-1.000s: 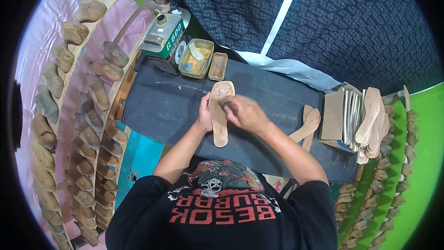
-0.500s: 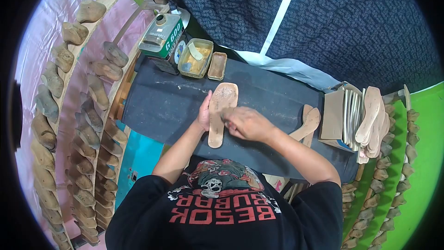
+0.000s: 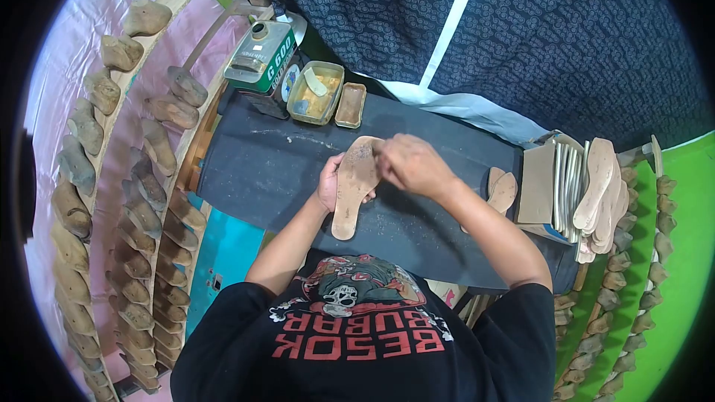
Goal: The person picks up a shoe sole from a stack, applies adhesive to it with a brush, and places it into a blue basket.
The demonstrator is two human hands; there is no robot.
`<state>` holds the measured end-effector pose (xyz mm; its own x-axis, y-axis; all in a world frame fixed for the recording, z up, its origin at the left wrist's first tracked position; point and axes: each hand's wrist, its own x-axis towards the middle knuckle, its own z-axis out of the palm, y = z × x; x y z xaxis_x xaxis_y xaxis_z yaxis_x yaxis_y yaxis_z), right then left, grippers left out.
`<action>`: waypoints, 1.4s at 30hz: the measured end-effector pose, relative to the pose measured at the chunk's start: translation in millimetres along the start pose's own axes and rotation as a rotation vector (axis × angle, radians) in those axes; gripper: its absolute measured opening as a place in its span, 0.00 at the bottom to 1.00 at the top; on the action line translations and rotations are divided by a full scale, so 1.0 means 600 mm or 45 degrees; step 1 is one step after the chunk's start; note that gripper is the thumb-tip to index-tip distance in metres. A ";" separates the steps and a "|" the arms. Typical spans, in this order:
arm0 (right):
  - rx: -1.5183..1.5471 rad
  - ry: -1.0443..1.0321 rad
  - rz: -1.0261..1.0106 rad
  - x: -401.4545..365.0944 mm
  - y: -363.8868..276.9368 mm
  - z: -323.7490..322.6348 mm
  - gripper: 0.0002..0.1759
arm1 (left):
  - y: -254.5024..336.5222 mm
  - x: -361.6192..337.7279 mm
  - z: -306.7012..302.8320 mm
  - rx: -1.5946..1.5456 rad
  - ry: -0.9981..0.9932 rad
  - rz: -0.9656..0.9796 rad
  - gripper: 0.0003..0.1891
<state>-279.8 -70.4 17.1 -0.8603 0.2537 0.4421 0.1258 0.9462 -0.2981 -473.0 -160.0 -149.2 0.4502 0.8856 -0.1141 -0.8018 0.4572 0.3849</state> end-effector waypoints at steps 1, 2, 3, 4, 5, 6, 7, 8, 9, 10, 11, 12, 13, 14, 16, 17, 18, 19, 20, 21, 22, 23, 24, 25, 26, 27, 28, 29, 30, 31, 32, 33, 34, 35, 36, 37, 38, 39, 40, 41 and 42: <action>0.012 -0.037 -0.006 -0.005 -0.014 0.003 0.14 | -0.002 0.003 -0.012 -0.073 -0.124 0.005 0.39; 0.052 -0.086 -0.038 -0.013 -0.025 0.013 0.14 | -0.005 0.005 -0.024 -0.146 -0.248 0.009 0.39; 0.092 -0.134 -0.068 -0.022 -0.037 0.024 0.14 | -0.003 0.002 -0.006 -0.147 -0.248 0.010 0.39; 0.170 -0.164 -0.121 -0.026 -0.052 0.030 0.14 | 0.000 -0.004 0.030 -0.115 -0.033 0.042 0.39; 0.246 -0.193 -0.174 -0.029 -0.065 0.036 0.14 | 0.002 -0.007 0.050 -0.081 0.180 0.073 0.39; 0.329 -0.230 -0.208 -0.032 -0.074 0.043 0.14 | 0.005 -0.009 0.039 -0.143 -0.009 0.024 0.38; 0.331 -0.230 -0.205 -0.032 -0.073 0.042 0.14 | 0.001 -0.006 0.032 -0.144 -0.008 0.022 0.38; 0.340 -0.241 -0.208 -0.030 -0.072 0.039 0.14 | -0.003 -0.002 0.026 -0.090 0.028 -0.005 0.39; 0.351 -0.253 -0.211 -0.025 -0.072 0.034 0.14 | -0.005 -0.002 0.025 -0.037 0.064 -0.031 0.39; 0.383 -0.320 -0.037 -0.025 -0.065 0.023 0.13 | -0.006 -0.001 0.021 -0.039 0.067 -0.033 0.39; 0.396 -0.286 0.010 -0.022 -0.053 0.021 0.12 | -0.006 0.001 0.015 -0.041 0.047 -0.021 0.38; 0.331 -0.225 0.005 -0.015 -0.045 0.012 0.12 | -0.004 0.002 0.014 -0.043 0.027 -0.009 0.37; 0.266 -0.164 -0.001 -0.009 -0.037 0.003 0.12 | -0.002 0.004 0.013 -0.045 0.006 0.004 0.36; 0.231 -0.099 -0.018 -0.012 -0.015 0.007 0.11 | 0.001 0.004 0.011 0.015 -0.019 0.045 0.34; 0.090 -0.101 0.143 -0.002 -0.006 -0.011 0.10 | -0.001 0.008 0.010 -0.009 0.019 0.035 0.34; 0.031 -0.082 0.195 0.000 -0.001 -0.012 0.10 | 0.000 0.008 0.009 -0.033 0.059 0.028 0.34; 0.031 -0.082 0.192 0.000 0.000 -0.008 0.10 | 0.002 0.007 0.010 -0.043 0.030 0.013 0.34; 0.024 -0.027 0.171 -0.001 0.001 -0.003 0.11 | 0.002 0.008 0.012 -0.042 0.029 0.017 0.34; 0.017 0.026 0.151 -0.001 0.000 0.002 0.12 | 0.001 0.009 0.014 -0.149 -0.069 0.023 0.34; 0.020 0.024 0.148 -0.001 -0.008 0.008 0.12 | -0.001 0.009 0.016 -0.257 -0.165 0.029 0.35; 0.076 0.013 0.095 -0.003 -0.023 0.017 0.13 | 0.003 0.006 0.030 -0.259 -0.162 0.032 0.35; 0.133 0.002 0.043 -0.007 -0.039 0.026 0.15 | 0.006 0.003 0.043 -0.274 -0.022 0.000 0.35; 0.175 -0.044 -0.025 -0.019 -0.051 0.040 0.16 | 0.008 0.000 0.052 -0.286 0.118 -0.034 0.36; 0.216 -0.088 -0.092 -0.028 -0.066 0.052 0.18 | 0.006 0.002 0.044 -0.287 0.120 -0.036 0.36; 0.268 -0.152 -0.177 -0.033 -0.079 0.059 0.18 | 0.003 0.005 0.032 -0.277 -0.005 -0.014 0.36; 0.350 -0.229 -0.181 -0.037 -0.087 0.066 0.18 | 0.004 0.006 0.030 -0.269 -0.130 0.008 0.36; 0.378 -0.132 -0.212 -0.034 -0.085 0.072 0.16 | 0.003 0.007 0.029 -0.270 -0.127 0.005 0.36; 0.406 -0.036 -0.242 -0.030 -0.081 0.075 0.15 | 0.002 0.010 0.028 -0.256 -0.004 -0.011 0.36; 0.360 -0.128 -0.095 -0.030 -0.073 0.062 0.16 | 0.000 0.011 0.030 -0.242 0.119 -0.027 0.35; 0.313 -0.219 0.052 -0.025 -0.063 0.044 0.17 | -0.001 0.007 0.033 -0.245 0.121 -0.031 0.35; 0.297 -0.077 0.017 -0.010 -0.051 0.033 0.16 | -0.001 0.003 0.036 -0.356 0.007 -0.044 0.34; 0.223 -0.044 0.063 -0.002 -0.040 0.018 0.14 | -0.001 0.000 0.037 -0.464 -0.110 -0.058 0.33; 0.155 -0.048 0.150 0.004 -0.024 0.011 0.14 | -0.005 0.001 0.034 -0.384 -0.095 -0.071 0.31; 0.086 -0.051 0.238 0.008 -0.013 0.006 0.14 | -0.008 0.003 0.031 -0.382 -0.096 -0.076 0.31; 0.085 -0.049 0.240 0.008 -0.007 0.004 0.14 | -0.011 0.005 0.028 -0.341 -0.148 -0.083 0.31; 0.072 -0.039 0.244 0.008 -0.001 0.004 0.13 | -0.014 0.006 0.025 -0.301 -0.198 -0.086 0.31; 0.060 -0.031 0.245 0.009 0.002 0.005 0.13 | -0.016 0.006 0.021 -0.325 -0.246 -0.097 0.30; 0.062 -0.032 0.242 0.009 -0.003 0.011 0.13 | -0.017 0.003 0.026 -0.325 -0.245 -0.094 0.30; 0.088 0.005 0.120 0.007 -0.015 0.019 0.13 | -0.021 0.001 0.033 -0.409 -0.132 -0.069 0.31; 0.113 0.042 -0.001 0.001 -0.028 0.028 0.14 | -0.023 0.001 0.039 -0.494 -0.020 -0.045 0.31; 0.125 0.009 -0.042 -0.012 -0.040 0.040 0.17 | -0.018 0.002 0.042 -0.492 0.102 -0.034 0.33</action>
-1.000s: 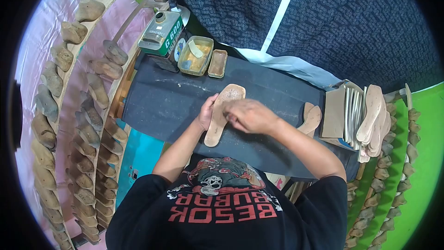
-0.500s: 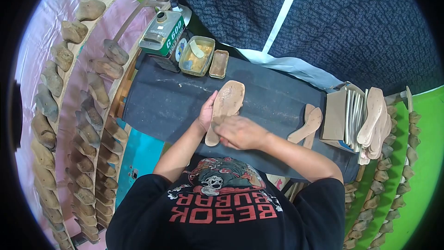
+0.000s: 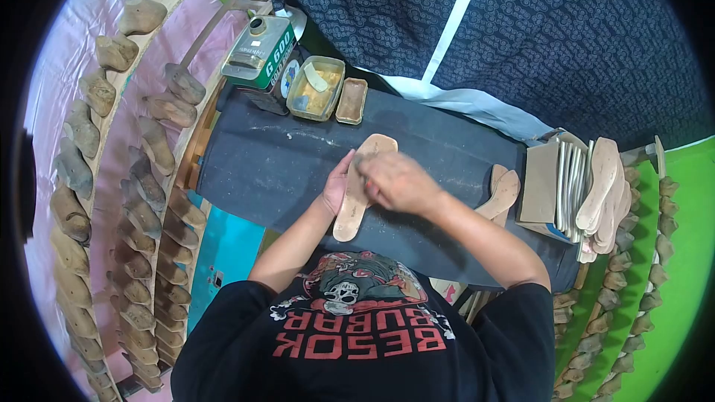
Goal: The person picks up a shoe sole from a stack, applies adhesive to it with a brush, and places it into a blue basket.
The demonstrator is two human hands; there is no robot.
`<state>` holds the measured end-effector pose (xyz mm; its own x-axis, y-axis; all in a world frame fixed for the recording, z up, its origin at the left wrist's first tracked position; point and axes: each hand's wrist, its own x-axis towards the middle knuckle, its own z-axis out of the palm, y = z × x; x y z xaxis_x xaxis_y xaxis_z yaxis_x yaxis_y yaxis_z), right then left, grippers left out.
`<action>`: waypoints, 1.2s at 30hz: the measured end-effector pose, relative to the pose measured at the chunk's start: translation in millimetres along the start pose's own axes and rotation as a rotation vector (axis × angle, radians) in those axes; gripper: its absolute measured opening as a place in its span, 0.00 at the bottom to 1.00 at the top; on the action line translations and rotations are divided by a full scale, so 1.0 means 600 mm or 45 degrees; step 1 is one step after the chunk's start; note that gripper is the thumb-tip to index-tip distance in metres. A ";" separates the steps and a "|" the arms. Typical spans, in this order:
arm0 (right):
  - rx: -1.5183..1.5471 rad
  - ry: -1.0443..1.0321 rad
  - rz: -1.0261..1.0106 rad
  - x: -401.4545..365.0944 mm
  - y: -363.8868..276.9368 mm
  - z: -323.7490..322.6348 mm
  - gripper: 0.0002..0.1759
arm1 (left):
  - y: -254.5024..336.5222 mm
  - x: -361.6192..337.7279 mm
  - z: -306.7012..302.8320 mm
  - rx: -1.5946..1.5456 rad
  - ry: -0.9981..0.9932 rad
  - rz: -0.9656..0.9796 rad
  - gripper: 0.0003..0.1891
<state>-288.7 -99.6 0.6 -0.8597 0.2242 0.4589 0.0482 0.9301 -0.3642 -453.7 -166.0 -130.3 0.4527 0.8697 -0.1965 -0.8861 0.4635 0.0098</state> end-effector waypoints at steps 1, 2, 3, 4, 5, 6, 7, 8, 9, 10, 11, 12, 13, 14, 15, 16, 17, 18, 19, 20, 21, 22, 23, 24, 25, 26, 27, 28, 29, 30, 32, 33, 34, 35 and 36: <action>0.056 -0.102 0.014 -0.011 -0.011 0.012 0.20 | 0.004 -0.001 0.009 0.147 0.056 0.043 0.34; 0.091 -0.122 -0.041 -0.019 -0.026 0.026 0.20 | 0.002 -0.003 0.005 0.250 0.004 0.120 0.35; 0.124 -0.140 -0.094 -0.024 -0.035 0.036 0.20 | 0.002 -0.003 -0.002 0.353 -0.049 0.194 0.35; 0.124 -0.138 -0.091 -0.029 -0.033 0.040 0.20 | 0.003 0.001 -0.016 0.354 -0.048 0.190 0.35; 0.153 -0.218 -0.082 -0.034 -0.030 0.042 0.20 | 0.006 0.008 -0.031 0.330 -0.073 0.150 0.35; 0.185 -0.298 -0.072 -0.033 -0.033 0.040 0.21 | 0.008 0.007 -0.023 0.305 -0.096 0.109 0.35; 0.190 -0.297 -0.066 -0.031 -0.030 0.034 0.21 | 0.008 0.007 -0.015 0.302 -0.090 0.104 0.35; 0.154 -0.212 0.025 -0.025 -0.021 0.024 0.20 | 0.009 0.007 -0.008 0.179 0.012 0.057 0.35; 0.116 -0.125 0.115 -0.015 -0.008 0.014 0.19 | 0.009 0.005 0.004 0.059 0.114 0.010 0.35; 0.101 -0.052 0.107 -0.010 0.008 0.005 0.18 | 0.010 0.003 -0.005 0.016 -0.055 -0.036 0.33; 0.096 -0.094 0.256 -0.004 0.017 -0.004 0.16 | 0.009 0.006 -0.012 0.018 -0.052 -0.041 0.33; 0.081 -0.012 0.239 0.002 0.031 -0.008 0.14 | 0.008 0.008 -0.004 0.058 -0.110 -0.035 0.32; 0.067 0.068 0.223 0.005 0.040 -0.010 0.13 | 0.006 0.007 0.003 0.097 -0.167 -0.029 0.30; 0.076 0.073 0.277 0.002 0.045 -0.008 0.14 | 0.006 0.006 0.011 0.161 -0.145 -0.026 0.30; 0.075 0.075 0.276 0.001 0.043 -0.007 0.14 | 0.004 0.006 0.004 0.164 -0.146 -0.026 0.30; 0.060 0.045 0.184 -0.001 0.037 -0.005 0.16 | 0.002 0.005 -0.004 0.111 -0.086 -0.005 0.31; 0.047 0.013 0.091 -0.003 0.030 -0.002 0.18 | 0.002 0.006 -0.012 0.057 -0.026 0.017 0.32; -0.001 -0.046 0.024 -0.007 0.018 0.002 0.20 | 0.003 0.004 -0.007 0.055 -0.025 0.020 0.32; 0.058 -0.054 0.005 -0.013 0.003 0.011 0.21 | 0.004 0.003 0.002 0.153 0.062 0.044 0.33; 0.093 -0.071 -0.075 -0.018 -0.012 0.024 0.21 | 0.005 0.002 0.007 0.249 0.151 0.067 0.35; 0.128 -0.087 -0.154 -0.022 -0.025 0.035 0.21 | 0.006 0.004 0.000 0.248 0.153 0.067 0.35; 0.167 -0.111 -0.176 -0.026 -0.037 0.041 0.21 | 0.009 0.007 -0.009 0.179 0.068 0.037 0.36; 0.204 -0.134 -0.198 -0.029 -0.044 0.044 0.22 | 0.012 0.012 -0.018 0.111 -0.018 0.005 0.37; 0.256 -0.139 -0.137 -0.029 -0.047 0.047 0.15 | 0.012 0.010 -0.006 0.142 -0.031 0.006 0.37; 0.255 -0.137 -0.134 -0.029 -0.043 0.043 0.15 | 0.012 0.009 0.006 0.143 -0.031 0.003 0.37; 0.218 -0.109 -0.016 -0.026 -0.035 0.036 0.14 | 0.011 0.008 0.018 0.146 0.083 0.034 0.37; 0.185 -0.082 0.102 -0.021 -0.029 0.025 0.13 | 0.008 0.005 0.030 0.147 0.200 0.065 0.36; 0.175 -0.105 0.175 -0.016 -0.017 0.012 0.18 | 0.005 0.004 0.030 0.147 0.203 0.063 0.36; 0.125 -0.049 0.160 -0.004 -0.005 -0.003 0.16 | 0.004 0.004 0.030 0.087 0.172 0.059 0.35; 0.079 0.033 0.199 -0.002 0.012 -0.006 0.16 | 0.002 0.004 0.030 0.027 0.139 0.054 0.34; 0.026 0.120 0.233 -0.005 0.035 -0.006 0.17 | 0.008 0.009 0.009 0.127 -0.032 0.016 0.33; 0.015 0.119 0.303 -0.006 0.041 -0.007 0.17 | 0.012 0.011 0.000 0.221 -0.199 -0.018 0.32; 0.007 0.118 0.373 -0.005 0.046 -0.007 0.17 | 0.014 0.013 -0.008 0.165 -0.251 -0.051 0.30; 0.006 0.120 0.369 -0.006 0.044 -0.004 0.17 | 0.011 0.013 -0.018 0.168 -0.252 -0.048 0.30; -0.006 0.109 0.273 -0.005 0.034 0.001 0.18 | 0.006 0.013 -0.019 0.072 -0.224 -0.028 0.32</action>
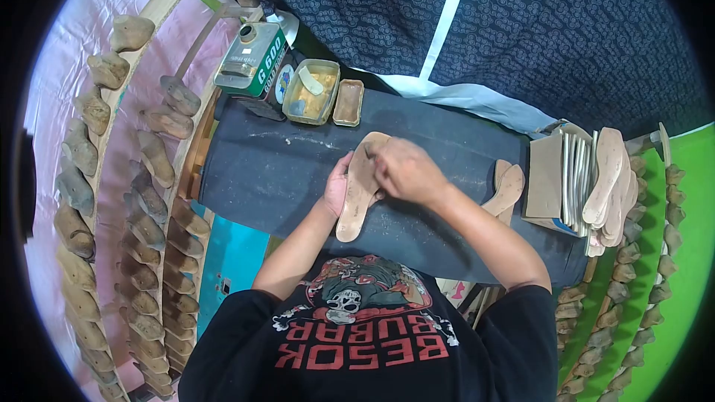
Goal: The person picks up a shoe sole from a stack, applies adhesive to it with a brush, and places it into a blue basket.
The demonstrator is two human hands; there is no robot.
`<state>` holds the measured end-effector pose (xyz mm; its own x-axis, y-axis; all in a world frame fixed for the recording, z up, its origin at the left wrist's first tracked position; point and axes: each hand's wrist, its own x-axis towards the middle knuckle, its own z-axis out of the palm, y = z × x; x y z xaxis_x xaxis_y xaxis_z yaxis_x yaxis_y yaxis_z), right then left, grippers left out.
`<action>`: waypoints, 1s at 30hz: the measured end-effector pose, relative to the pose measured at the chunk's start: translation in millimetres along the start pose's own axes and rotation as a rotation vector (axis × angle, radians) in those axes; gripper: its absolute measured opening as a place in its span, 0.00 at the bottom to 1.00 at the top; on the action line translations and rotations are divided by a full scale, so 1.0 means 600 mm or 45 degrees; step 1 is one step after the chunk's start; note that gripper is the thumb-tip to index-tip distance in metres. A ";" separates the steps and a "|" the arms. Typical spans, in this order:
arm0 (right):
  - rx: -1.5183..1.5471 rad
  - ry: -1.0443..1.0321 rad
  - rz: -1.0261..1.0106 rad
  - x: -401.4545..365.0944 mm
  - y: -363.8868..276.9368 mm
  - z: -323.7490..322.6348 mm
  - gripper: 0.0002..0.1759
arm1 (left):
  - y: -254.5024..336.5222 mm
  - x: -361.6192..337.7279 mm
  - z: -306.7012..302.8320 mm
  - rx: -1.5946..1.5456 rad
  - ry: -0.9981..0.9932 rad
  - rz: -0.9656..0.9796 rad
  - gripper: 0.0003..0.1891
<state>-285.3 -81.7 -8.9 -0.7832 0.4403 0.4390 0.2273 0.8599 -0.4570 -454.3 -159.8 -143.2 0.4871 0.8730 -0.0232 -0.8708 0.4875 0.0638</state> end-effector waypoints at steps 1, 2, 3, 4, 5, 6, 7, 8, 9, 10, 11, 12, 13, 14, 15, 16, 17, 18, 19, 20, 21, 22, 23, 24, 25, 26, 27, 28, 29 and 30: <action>-0.009 -0.010 -0.097 -0.004 -0.012 0.005 0.18 | -0.002 0.001 0.003 -0.095 0.028 0.027 0.34; 0.046 -0.046 -0.072 -0.010 -0.030 0.008 0.19 | 0.001 0.002 0.004 -0.195 -0.072 0.007 0.37; 0.099 0.016 -0.151 -0.020 -0.041 0.027 0.20 | 0.002 0.003 0.004 -0.199 -0.069 0.010 0.37; 0.132 -0.082 -0.200 -0.031 -0.051 0.032 0.20 | 0.001 0.003 0.004 0.028 0.059 0.088 0.38; 0.162 -0.177 -0.250 -0.039 -0.059 0.036 0.19 | 0.003 0.004 0.004 0.258 0.184 0.163 0.38; 0.127 -0.210 -0.264 -0.040 -0.065 0.040 0.18 | 0.006 0.005 0.007 0.197 0.046 0.115 0.39; 0.127 -0.211 -0.264 -0.036 -0.063 0.036 0.18 | 0.006 0.005 0.010 0.195 0.046 0.115 0.39; 0.138 -0.154 -0.134 -0.028 -0.058 0.029 0.15 | 0.005 0.002 0.013 0.188 0.243 0.099 0.39; 0.148 -0.097 -0.006 -0.017 -0.050 0.023 0.12 | 0.004 0.000 0.018 0.182 0.440 0.081 0.39; 0.097 -0.008 0.012 -0.010 -0.024 0.031 0.11 | -0.001 0.001 0.010 0.101 0.386 0.141 0.37; -0.025 -0.072 0.115 -0.005 0.001 0.028 0.13 | -0.001 -0.002 -0.007 0.106 0.383 0.139 0.37; 0.014 -0.011 0.224 0.013 0.012 0.023 0.13 | 0.002 -0.006 -0.031 0.080 0.201 0.080 0.36; 0.054 0.049 0.332 0.032 0.023 0.017 0.13 | 0.004 -0.011 -0.037 0.053 0.019 0.021 0.34; 0.051 0.053 0.328 0.045 0.041 0.019 0.13 | 0.002 -0.016 -0.043 0.040 0.101 0.024 0.35; 0.109 0.148 0.357 0.056 0.063 0.027 0.13 | 0.000 -0.021 -0.042 0.044 0.099 0.025 0.35; 0.167 0.244 0.382 0.069 0.081 0.034 0.13 | 0.001 -0.025 -0.040 -0.001 0.121 0.041 0.36; 0.165 0.246 0.375 0.081 0.097 0.040 0.13 | 0.002 -0.028 -0.038 -0.045 0.143 0.057 0.38; 0.150 0.239 0.462 0.096 0.109 0.047 0.13 | 0.004 -0.031 -0.035 -0.041 0.139 0.061 0.38; 0.134 0.231 0.549 0.109 0.122 0.057 0.13 | 0.006 -0.033 -0.033 -0.048 0.113 0.086 0.38; 0.171 0.291 0.495 0.118 0.137 0.074 0.15 | 0.008 -0.035 -0.031 -0.056 0.088 0.111 0.39; 0.170 0.290 0.487 0.126 0.149 0.091 0.15 | 0.010 -0.037 -0.033 -0.054 0.084 0.118 0.39; 0.183 0.245 0.531 0.134 0.158 0.105 0.15 | 0.012 -0.038 -0.038 -0.056 0.064 0.131 0.39; 0.196 0.199 0.575 0.141 0.167 0.119 0.16 | 0.016 -0.040 -0.043 -0.060 0.047 0.145 0.38; 0.190 0.178 0.564 0.150 0.167 0.128 0.18 | 0.019 -0.042 -0.048 -0.058 0.044 0.153 0.38; 0.191 0.173 0.555 0.156 0.169 0.134 0.18 | 0.023 -0.045 -0.054 -0.047 0.061 0.147 0.38; 0.171 0.121 0.604 0.160 0.170 0.141 0.19 | 0.027 -0.047 -0.060 -0.037 0.080 0.141 0.37; 0.154 0.065 0.656 0.162 0.170 0.149 0.19 | 0.030 -0.051 -0.053 -0.041 0.083 0.152 0.37; 0.159 0.040 0.681 0.164 0.172 0.153 0.19 | 0.032 -0.056 -0.046 -0.049 0.093 0.148 0.37; 0.164 0.030 0.678 0.165 0.173 0.158 0.19 | 0.034 -0.061 -0.040 -0.056 0.104 0.142 0.37; 0.123 0.049 0.682 0.165 0.177 0.164 0.19 | 0.035 -0.066 -0.040 -0.062 0.109 0.150 0.37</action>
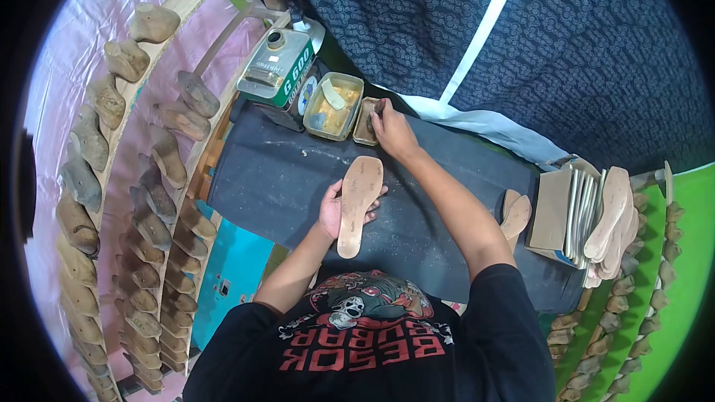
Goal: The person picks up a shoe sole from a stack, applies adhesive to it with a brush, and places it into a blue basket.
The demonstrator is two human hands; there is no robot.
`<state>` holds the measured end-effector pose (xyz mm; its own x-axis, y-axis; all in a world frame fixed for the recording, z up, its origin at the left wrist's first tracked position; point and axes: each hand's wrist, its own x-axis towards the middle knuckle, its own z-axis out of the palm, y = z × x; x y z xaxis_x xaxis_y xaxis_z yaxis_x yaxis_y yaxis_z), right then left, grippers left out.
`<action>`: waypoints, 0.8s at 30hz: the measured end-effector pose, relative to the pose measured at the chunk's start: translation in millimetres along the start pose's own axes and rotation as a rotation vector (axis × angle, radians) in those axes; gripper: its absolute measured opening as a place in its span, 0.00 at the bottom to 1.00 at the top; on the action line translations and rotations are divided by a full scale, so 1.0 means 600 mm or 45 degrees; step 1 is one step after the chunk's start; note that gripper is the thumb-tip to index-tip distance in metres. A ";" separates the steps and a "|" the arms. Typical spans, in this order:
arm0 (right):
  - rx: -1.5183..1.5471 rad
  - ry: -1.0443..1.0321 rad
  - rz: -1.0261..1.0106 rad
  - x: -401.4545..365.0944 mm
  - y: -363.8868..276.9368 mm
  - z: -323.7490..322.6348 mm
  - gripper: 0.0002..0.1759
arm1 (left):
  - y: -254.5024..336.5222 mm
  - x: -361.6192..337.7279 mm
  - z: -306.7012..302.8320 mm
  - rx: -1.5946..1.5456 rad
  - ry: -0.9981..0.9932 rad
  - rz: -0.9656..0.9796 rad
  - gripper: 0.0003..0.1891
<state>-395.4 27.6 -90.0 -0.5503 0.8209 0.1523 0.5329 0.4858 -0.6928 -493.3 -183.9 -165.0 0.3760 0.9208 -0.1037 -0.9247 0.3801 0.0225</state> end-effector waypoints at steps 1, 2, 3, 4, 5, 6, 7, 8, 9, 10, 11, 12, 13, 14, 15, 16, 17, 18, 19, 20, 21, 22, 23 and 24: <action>-0.034 0.030 0.004 0.000 0.005 0.004 0.19 | 0.000 -0.004 -0.001 -0.004 -0.028 0.026 0.37; -0.033 0.016 0.017 0.001 0.011 0.004 0.19 | 0.000 -0.008 -0.001 -0.009 -0.056 0.050 0.37; -0.033 0.009 0.019 0.001 0.012 0.002 0.19 | 0.001 -0.010 -0.001 -0.016 -0.052 0.053 0.37; 0.000 0.034 0.002 0.000 0.012 -0.001 0.19 | 0.003 -0.010 0.001 0.022 -0.023 0.062 0.37; 0.032 0.063 -0.014 -0.001 0.012 -0.004 0.19 | 0.004 -0.009 0.001 0.060 0.006 0.066 0.37; 0.037 0.040 0.017 0.000 0.010 -0.008 0.20 | 0.004 -0.006 -0.001 0.055 0.005 0.062 0.37; 0.032 0.044 0.022 0.001 0.007 -0.012 0.20 | 0.004 -0.002 -0.002 0.053 -0.007 0.073 0.37; 0.012 -0.004 0.013 0.001 0.004 -0.016 0.19 | 0.003 0.003 -0.003 0.052 -0.018 0.080 0.36; -0.005 -0.050 0.005 0.000 0.005 -0.017 0.19 | 0.002 0.008 -0.003 0.053 -0.020 0.068 0.36; -0.001 -0.070 -0.026 0.000 0.006 -0.020 0.19 | 0.000 0.014 -0.002 0.056 -0.021 0.081 0.36; 0.000 -0.062 -0.021 0.001 0.009 -0.021 0.19 | 0.000 0.019 -0.002 0.061 -0.022 0.096 0.36; 0.046 0.025 -0.059 0.003 0.011 -0.021 0.18 | 0.001 0.023 -0.001 0.064 -0.022 0.091 0.36; 0.092 0.107 -0.099 0.005 0.012 -0.021 0.18 | 0.002 0.025 -0.001 0.070 -0.037 0.104 0.36; 0.229 0.036 0.070 0.005 0.016 -0.026 0.17 | 0.001 0.026 -0.002 0.072 -0.048 0.120 0.37; 0.284 0.124 0.031 0.006 0.016 -0.025 0.15 | 0.001 0.026 0.004 0.068 -0.041 0.126 0.37; 0.365 0.134 0.016 0.002 0.018 -0.029 0.14 | 0.003 0.026 0.009 0.100 -0.049 0.146 0.37; 0.445 0.146 0.002 -0.003 0.021 -0.035 0.13 | 0.006 0.026 0.014 0.133 -0.058 0.165 0.37; 0.543 0.155 -0.003 -0.013 0.011 -0.043 0.12 | 0.009 0.027 0.018 0.130 -0.053 0.169 0.37; 0.545 0.149 -0.003 -0.025 0.005 -0.054 0.12 | 0.013 0.028 0.022 0.106 -0.049 0.176 0.37; 0.450 0.128 -0.097 -0.039 0.000 -0.067 0.12 | 0.015 0.029 0.024 0.083 -0.046 0.182 0.37; 0.353 0.108 -0.192 -0.054 -0.006 -0.079 0.13 | 0.017 0.029 0.023 0.079 -0.044 0.186 0.37; 0.312 0.078 -0.219 -0.070 -0.014 -0.089 0.13 | 0.019 0.030 0.023 0.109 0.040 0.201 0.37; 0.310 0.076 -0.217 -0.086 -0.025 -0.096 0.13 | 0.021 0.031 0.022 0.138 0.123 0.212 0.37; 0.269 -0.034 -0.262 -0.102 -0.038 -0.104 0.13 | 0.023 0.033 0.020 0.135 0.121 0.209 0.37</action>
<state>-333.5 -15.0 -39.3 -0.6514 0.7019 0.2881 0.2642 0.5658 -0.7811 -497.7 -159.5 -154.8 0.2092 0.9605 -0.1833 -0.9595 0.2378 0.1510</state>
